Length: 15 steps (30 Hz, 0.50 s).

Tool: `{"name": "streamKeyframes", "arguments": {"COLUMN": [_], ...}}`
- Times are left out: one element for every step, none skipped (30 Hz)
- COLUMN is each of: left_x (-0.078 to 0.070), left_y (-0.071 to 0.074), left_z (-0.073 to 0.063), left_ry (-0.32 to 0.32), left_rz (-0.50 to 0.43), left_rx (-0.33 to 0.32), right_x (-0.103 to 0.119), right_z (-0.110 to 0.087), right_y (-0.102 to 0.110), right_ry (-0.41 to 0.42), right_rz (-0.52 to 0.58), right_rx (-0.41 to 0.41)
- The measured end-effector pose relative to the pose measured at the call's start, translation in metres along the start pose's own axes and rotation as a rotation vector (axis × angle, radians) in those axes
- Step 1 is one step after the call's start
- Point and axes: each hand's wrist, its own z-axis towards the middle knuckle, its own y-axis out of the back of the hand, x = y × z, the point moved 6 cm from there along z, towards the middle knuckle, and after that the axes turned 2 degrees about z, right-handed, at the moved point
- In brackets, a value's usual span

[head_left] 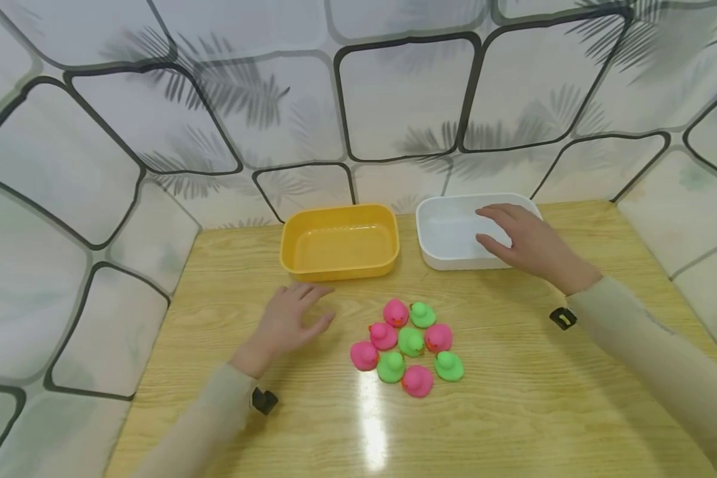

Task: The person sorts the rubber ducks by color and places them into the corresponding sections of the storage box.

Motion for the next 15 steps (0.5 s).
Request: {"name": "streamKeyframes", "arguments": {"left_x": [-0.002,-0.005,-0.007,-0.009,-0.012,-0.014,-0.017,-0.019,-0.022,-0.024,-0.027,-0.029,-0.031,-0.034,-0.036], "left_y": [-0.002,-0.004,-0.006,-0.007,-0.009,-0.01,-0.011,-0.012,-0.013,-0.014,-0.014,-0.015,-0.016,-0.017,-0.017], "left_z": [0.0,0.0,0.0,0.0,0.0,-0.001,-0.001,-0.002,-0.002,-0.003,-0.003,-0.004,-0.005,-0.005,-0.006], "left_ry": [-0.004,-0.009,-0.013,-0.018,-0.025,-0.031,-0.039,-0.049,-0.057,-0.063,-0.071,-0.08,-0.088,-0.098,-0.112], "left_rz": [-0.002,0.0,-0.002,-0.005,-0.01,-0.015,-0.02,-0.024,-0.031,-0.04,-0.048,-0.062,-0.071,-0.082,-0.089], "left_rx": [0.002,0.005,0.01,0.013,0.017,0.02,0.024,0.027,0.03,0.034,0.039,0.045,0.057,0.069,0.078], "right_x": [0.002,0.003,0.004,0.005,0.006,0.007,0.007,0.006,0.006,0.006,0.006,0.006,0.006,0.007,0.007], "right_z": [0.004,0.007,0.011,0.015,0.018,0.021,0.025,0.028,0.031,0.035,0.038,0.042,0.046,0.049,0.052], "right_y": [-0.001,-0.003,-0.005,-0.007,-0.009,-0.011,-0.014,-0.017,-0.021,-0.024,-0.027,-0.031,-0.034,-0.037,-0.041], "right_ry": [0.007,0.015,0.022,0.027,0.03,0.031,0.026,0.022,0.014,0.007,0.0,-0.006,-0.009,-0.011,-0.013], "right_rz": [0.004,0.008,0.013,0.018,0.022,0.027,0.03,0.033,0.036,0.041,0.046,0.049,0.053,0.056,0.058], "right_rx": [0.001,0.003,0.006,0.009,0.016,0.023,0.033,0.046,0.06,0.076,0.092,0.108,0.123,0.136,0.147]}}
